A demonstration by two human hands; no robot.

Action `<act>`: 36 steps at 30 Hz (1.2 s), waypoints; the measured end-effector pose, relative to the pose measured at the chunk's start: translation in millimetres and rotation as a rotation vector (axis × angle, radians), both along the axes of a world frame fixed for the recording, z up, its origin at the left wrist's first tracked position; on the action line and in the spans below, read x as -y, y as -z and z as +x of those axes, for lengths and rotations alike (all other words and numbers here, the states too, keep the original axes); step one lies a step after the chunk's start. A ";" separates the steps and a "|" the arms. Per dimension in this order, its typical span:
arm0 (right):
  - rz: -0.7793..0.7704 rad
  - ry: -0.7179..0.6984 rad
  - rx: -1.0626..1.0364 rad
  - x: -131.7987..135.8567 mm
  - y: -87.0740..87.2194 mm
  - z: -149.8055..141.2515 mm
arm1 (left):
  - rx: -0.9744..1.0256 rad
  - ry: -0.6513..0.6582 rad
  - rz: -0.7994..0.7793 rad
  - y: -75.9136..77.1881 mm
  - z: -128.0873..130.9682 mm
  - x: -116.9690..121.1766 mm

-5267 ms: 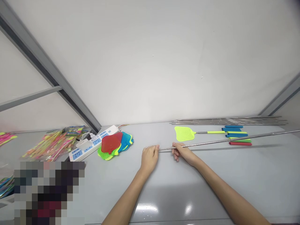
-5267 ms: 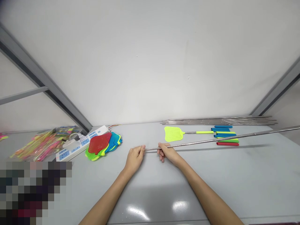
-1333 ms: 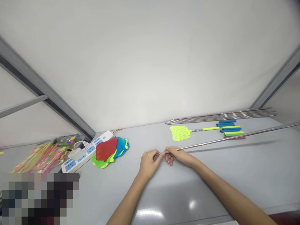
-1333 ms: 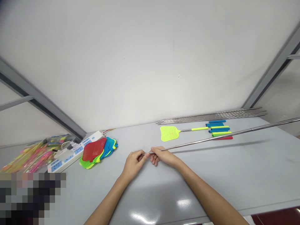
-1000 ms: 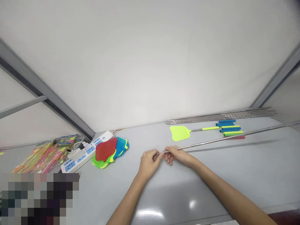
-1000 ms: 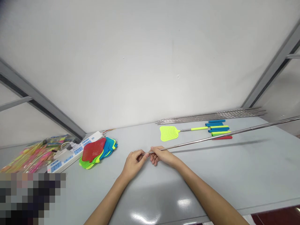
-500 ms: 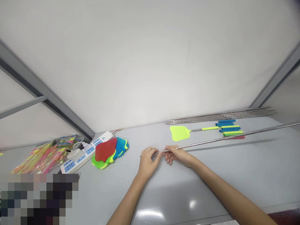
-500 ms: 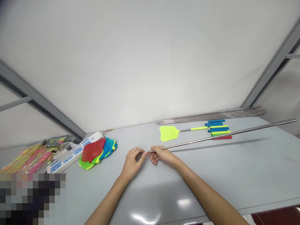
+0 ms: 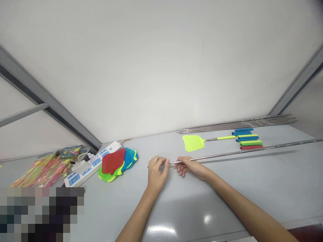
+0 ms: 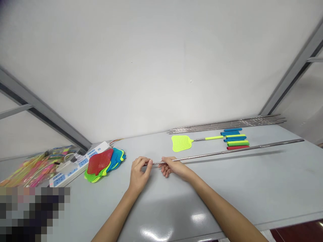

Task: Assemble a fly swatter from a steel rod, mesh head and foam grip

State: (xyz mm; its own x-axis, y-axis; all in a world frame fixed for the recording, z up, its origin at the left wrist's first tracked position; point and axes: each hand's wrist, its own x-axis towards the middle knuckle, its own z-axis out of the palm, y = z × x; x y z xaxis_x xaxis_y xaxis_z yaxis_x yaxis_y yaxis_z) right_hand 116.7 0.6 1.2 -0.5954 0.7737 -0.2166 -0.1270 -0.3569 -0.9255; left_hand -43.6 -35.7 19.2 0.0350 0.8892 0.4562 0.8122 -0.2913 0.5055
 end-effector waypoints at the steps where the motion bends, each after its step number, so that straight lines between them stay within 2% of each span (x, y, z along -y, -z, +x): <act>1: -0.002 0.002 0.004 0.2 -0.5 0.0 | 0.003 -0.006 0.007 -0.2 -0.1 0.1; 27: -0.004 0.003 0.015 0.3 -0.6 -0.4 | -0.058 -0.092 0.076 1.6 -6.1 -3.8; 36: 0.015 0.026 0.018 -0.2 2.9 0.0 | -0.082 -0.162 0.087 -0.9 -11.0 -5.1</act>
State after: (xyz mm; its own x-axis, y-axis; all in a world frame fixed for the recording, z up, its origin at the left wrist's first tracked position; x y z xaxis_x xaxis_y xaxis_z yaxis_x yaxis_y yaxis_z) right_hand 116.6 0.7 -1.6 -0.5713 0.7919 -0.2155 -0.1193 -0.3399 -0.9328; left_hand -54.6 -30.7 20.1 -0.0649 0.8436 0.5331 0.8896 -0.1932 0.4140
